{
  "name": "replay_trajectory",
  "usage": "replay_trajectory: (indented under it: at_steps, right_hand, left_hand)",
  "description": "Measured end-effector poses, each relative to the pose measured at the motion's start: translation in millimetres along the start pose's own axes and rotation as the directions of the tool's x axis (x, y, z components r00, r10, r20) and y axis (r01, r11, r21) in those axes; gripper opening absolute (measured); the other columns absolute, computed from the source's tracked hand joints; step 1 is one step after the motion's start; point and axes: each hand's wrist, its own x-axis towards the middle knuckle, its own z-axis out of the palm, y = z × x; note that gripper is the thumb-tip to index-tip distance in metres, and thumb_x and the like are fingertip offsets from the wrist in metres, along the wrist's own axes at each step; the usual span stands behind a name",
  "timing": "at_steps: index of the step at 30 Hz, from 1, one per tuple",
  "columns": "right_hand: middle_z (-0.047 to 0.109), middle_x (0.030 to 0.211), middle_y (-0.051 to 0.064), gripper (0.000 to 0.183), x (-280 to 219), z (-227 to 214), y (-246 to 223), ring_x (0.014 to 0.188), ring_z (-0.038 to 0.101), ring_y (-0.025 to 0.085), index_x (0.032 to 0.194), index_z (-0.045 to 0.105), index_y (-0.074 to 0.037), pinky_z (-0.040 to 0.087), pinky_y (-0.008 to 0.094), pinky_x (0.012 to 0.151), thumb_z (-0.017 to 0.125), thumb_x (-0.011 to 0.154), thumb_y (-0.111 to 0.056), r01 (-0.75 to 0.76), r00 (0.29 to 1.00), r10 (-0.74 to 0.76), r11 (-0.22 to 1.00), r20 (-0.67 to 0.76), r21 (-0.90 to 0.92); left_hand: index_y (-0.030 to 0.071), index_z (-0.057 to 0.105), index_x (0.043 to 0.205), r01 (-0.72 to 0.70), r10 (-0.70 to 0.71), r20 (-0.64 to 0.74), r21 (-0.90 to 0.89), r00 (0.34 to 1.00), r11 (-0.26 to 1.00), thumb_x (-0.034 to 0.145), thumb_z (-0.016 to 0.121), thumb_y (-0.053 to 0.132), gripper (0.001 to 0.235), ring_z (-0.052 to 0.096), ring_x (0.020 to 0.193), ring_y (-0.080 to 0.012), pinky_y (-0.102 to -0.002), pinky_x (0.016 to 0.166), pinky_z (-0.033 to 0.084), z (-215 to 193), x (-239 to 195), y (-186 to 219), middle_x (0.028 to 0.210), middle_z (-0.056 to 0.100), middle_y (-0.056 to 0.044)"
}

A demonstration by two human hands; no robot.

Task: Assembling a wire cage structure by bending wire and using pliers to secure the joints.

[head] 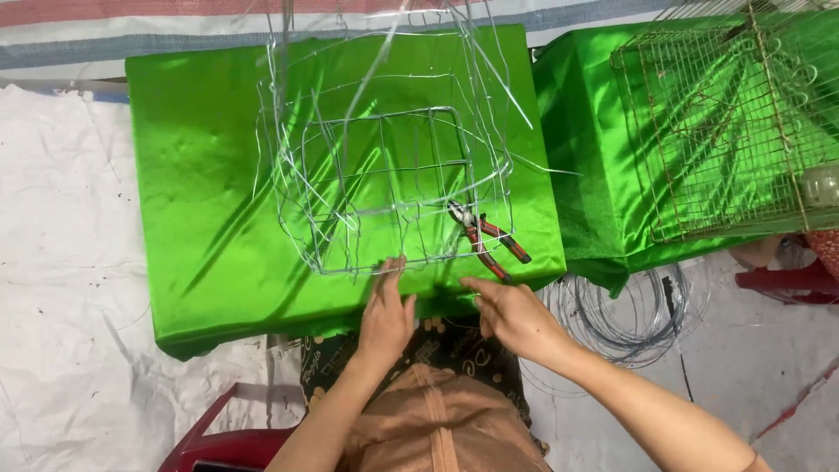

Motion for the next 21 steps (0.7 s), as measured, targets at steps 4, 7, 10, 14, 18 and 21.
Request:
replay_trajectory:
  at_steps: [4,7,10,14,18,21]
  right_hand:
    - [0.078,0.066,0.007,0.043,9,30,44,0.069,0.078,0.024,0.141,0.061,-0.011,0.06,0.036,0.069,0.052,0.099,-0.01,0.023,0.983,-0.017,0.999,-0.181,0.032]
    - [0.079,0.064,0.008,0.042,-8,40,30,0.066,0.077,0.021,0.138,0.065,-0.011,0.06,0.034,0.072,0.052,0.099,-0.007,0.002,0.962,0.051,0.981,-0.267,0.194]
    - [0.078,0.066,0.012,0.042,-6,69,46,0.066,0.074,0.023,0.139,0.064,-0.007,0.058,0.034,0.073,0.05,0.1,-0.003,-0.023,0.955,0.108,0.956,-0.276,0.294]
    - [0.077,0.065,0.011,0.043,15,103,77,0.067,0.073,0.023,0.14,0.062,-0.006,0.058,0.035,0.072,0.051,0.099,-0.001,0.0,0.951,0.087,0.959,-0.298,0.282]
    - [0.076,0.063,0.01,0.041,15,109,73,0.065,0.072,0.021,0.139,0.063,-0.006,0.057,0.034,0.073,0.05,0.1,-0.003,0.043,0.952,0.07,0.934,-0.299,0.355]
    - [0.075,0.058,0.008,0.04,18,110,74,0.064,0.072,0.021,0.137,0.065,-0.007,0.056,0.034,0.074,0.051,0.1,-0.006,0.103,0.948,0.03,0.913,-0.316,0.396]
  left_hand:
    - [0.002,0.033,0.148,0.105,-0.118,0.123,0.111,0.985,0.988,0.094,0.061,0.005,0.061,0.054,0.127,-0.0483,-0.059,0.094,0.056,21,10,-3,0.137,0.048,-0.027]
    - [0.001,0.05,0.137,0.041,-0.049,0.042,0.173,0.998,0.984,0.09,0.068,0.006,0.051,0.061,0.122,-0.0398,-0.051,0.099,0.052,13,21,2,0.127,0.061,-0.021]
    - [0.006,0.055,0.133,0.003,0.018,-0.07,0.292,0.997,0.956,0.089,0.072,0.011,0.047,0.065,0.118,-0.0332,-0.048,0.091,0.052,15,27,3,0.118,0.069,-0.015]
    - [0.02,0.061,0.13,0.073,0.003,-0.195,0.384,0.981,0.92,0.085,0.079,0.024,0.049,0.073,0.102,-0.0233,-0.041,0.081,0.054,47,28,-27,0.103,0.076,-0.004]
    - [0.027,0.068,0.111,0.106,0.035,-0.325,0.407,0.945,0.907,0.084,0.081,0.025,0.031,0.075,0.089,-0.0175,-0.039,0.083,0.051,51,30,-30,0.088,0.078,0.0]
    - [0.031,0.066,0.104,0.103,0.098,-0.411,0.439,0.906,0.893,0.084,0.081,0.024,0.026,0.074,0.084,-0.0138,-0.039,0.085,0.046,59,29,-55,0.085,0.077,0.005]
